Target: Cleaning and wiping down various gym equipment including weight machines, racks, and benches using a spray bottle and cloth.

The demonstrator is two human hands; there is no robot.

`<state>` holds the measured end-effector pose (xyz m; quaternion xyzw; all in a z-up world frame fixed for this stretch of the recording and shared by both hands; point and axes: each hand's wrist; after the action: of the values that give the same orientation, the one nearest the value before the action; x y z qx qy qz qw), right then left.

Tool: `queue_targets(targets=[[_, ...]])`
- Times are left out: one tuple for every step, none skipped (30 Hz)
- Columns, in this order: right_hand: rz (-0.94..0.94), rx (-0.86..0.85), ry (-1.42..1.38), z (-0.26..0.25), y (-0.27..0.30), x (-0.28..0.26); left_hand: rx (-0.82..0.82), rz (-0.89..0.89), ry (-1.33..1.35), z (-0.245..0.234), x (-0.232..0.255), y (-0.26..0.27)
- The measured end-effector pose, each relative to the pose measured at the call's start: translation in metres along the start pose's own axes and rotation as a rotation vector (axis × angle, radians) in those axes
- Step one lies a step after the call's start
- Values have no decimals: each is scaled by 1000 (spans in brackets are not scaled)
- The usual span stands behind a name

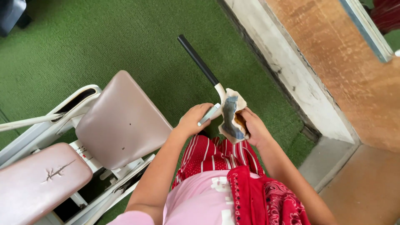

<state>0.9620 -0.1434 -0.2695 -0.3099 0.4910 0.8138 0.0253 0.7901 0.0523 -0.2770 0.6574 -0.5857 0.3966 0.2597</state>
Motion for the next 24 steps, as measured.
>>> queue_targets(targets=[[25, -5, 17, 3, -15, -5, 18, -68, 7, -7, -1, -3], [57, -12, 40, 5, -29, -8, 40, -145, 17, -11, -1, -2], [73, -19, 53, 6, -42, -8, 51, -163, 20, -11, -3, 2], [115, -21, 88, 7, -58, -13, 92, -202, 12, -12, -7, 2], [157, -24, 123, 8, -74, -17, 133, -241, 5, -13, -11, 1], [172, -36, 142, 6, -92, -21, 151, -261, 5, -11, -19, 3], [213, -33, 208, 4, -110, -25, 205, -280, 27, -8, -26, 6], [260, -32, 276, 2, -128, -26, 260, -305, 50, -4, -32, 10], [280, -45, 297, 0, -146, -27, 279, -331, 50, -2, -34, 13], [298, -50, 392, 0, -167, -32, 314, -395, 59, 1, -38, 12], [315, -56, 488, -1, -190, -36, 349, -458, 69, 4, -42, 10], [335, -71, 516, -3, -211, -40, 374, -486, 72, 4, -41, 6], [325, -79, 591, -6, -234, -44, 395, -579, 119, 4, -40, 0], [317, -91, 664, -7, -257, -46, 415, -673, 167, 3, -40, -5], [337, -111, 690, -5, -276, -52, 440, -702, 170, 14, -44, -8], [284, -121, 775, 1, -297, -55, 461, -715, 114, 20, -51, -11], [229, -133, 858, 5, -318, -58, 481, -727, 58, 27, -60, -15], [243, -141, 865, 10, -339, -61, 485, -744, 61, 31, -67, -23], [112, -135, 1059, 14, -361, -63, 553, -743, 90, 35, -75, -30], [-17, -128, 1250, 14, -378, -61, 616, -745, 126, 43, -80, -34], [5, -134, 1256, 15, -391, -56, 614, -767, 135, 51, -90, -40], [-154, -131, 1456, 15, -402, -50, 660, -761, 147, 60, -100, -45], [-322, -134, 1649, 15, -413, -43, 707, -756, 158, 70, -110, -49], [-300, -145, 1658, 20, -412, -36, 705, -778, 169, 69, -116, -58]])
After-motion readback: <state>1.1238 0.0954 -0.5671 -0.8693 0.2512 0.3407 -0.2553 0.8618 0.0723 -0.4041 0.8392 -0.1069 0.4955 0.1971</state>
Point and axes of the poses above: each hand's wrist, its own y-axis away from the middle knuckle, its own z-axis out of the palm, x = y × z, and after that the axes turned 6 degrees about z, right-handed
